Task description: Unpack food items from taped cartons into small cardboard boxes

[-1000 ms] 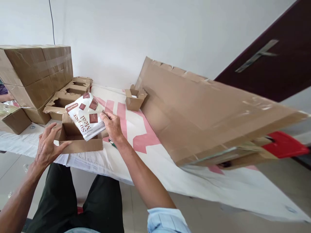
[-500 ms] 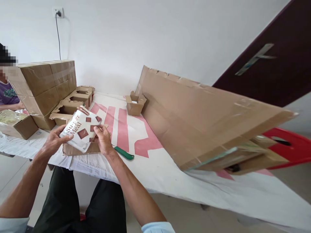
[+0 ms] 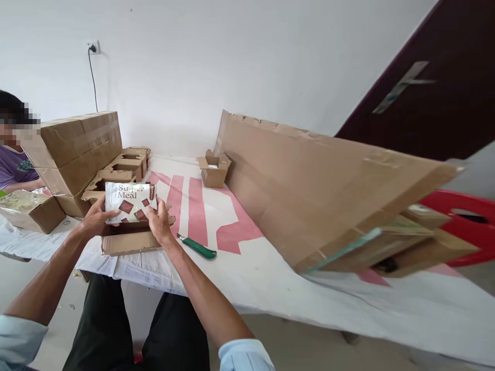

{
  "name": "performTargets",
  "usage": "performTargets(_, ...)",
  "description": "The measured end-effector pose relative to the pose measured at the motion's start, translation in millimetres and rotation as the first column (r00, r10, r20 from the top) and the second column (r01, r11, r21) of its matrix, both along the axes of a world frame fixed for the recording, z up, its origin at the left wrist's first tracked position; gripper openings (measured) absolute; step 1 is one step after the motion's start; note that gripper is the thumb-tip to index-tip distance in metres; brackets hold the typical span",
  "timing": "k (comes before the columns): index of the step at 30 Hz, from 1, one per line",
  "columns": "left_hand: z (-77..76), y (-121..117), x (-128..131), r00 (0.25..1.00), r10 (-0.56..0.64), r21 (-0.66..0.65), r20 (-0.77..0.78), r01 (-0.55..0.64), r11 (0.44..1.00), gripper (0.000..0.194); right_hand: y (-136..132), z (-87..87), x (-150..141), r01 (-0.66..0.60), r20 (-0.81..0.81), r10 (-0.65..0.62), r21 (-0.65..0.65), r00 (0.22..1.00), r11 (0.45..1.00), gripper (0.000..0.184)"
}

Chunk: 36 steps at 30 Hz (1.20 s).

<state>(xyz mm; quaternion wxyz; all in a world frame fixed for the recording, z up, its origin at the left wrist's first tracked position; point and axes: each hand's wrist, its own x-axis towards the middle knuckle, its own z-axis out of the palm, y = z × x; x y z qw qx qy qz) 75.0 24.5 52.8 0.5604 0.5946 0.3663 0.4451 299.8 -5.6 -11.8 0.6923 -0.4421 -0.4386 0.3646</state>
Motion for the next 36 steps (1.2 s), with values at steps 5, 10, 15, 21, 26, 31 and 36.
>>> performTargets(5,-0.5,34.5,-5.1,1.000,-0.011,0.031,0.007,0.011,0.999,0.095,21.1,1.0,4.7,-0.031,0.180,0.033,-0.015,0.983,0.999,0.039)
performTargets(10,-10.1,46.9,2.6,0.998,0.011,0.087,0.058,-0.016,0.996,0.103,38.8,1.6,3.3,-0.056,0.144,0.070,-0.098,0.987,0.994,0.036)
performTargets(15,-14.6,49.1,3.5,0.998,0.048,0.115,0.046,-0.053,0.992,0.099,44.9,-0.3,2.4,-0.076,0.094,0.088,-0.122,0.992,0.990,0.037)
performTargets(21,-14.6,48.2,6.6,0.998,0.039,0.093,0.050,-0.043,0.995,0.097,49.6,2.5,1.7,-0.070,0.039,0.078,-0.181,0.996,0.981,0.043)
performTargets(26,-15.6,50.8,6.8,0.998,0.051,0.106,0.023,-0.053,0.993,0.097,52.2,5.4,1.1,-0.076,0.029,0.085,-0.228,0.996,0.971,0.045)
performTargets(31,-16.8,51.7,5.9,0.997,0.077,0.124,0.004,-0.077,0.989,0.097,46.2,6.3,0.6,-0.079,0.028,0.087,-0.224,0.996,0.972,0.041)
performTargets(36,-15.1,51.6,6.1,0.995,0.101,0.128,0.013,-0.102,0.987,0.101,37.5,10.7,-1.7,-0.132,0.003,0.136,-0.231,0.991,0.964,0.046)
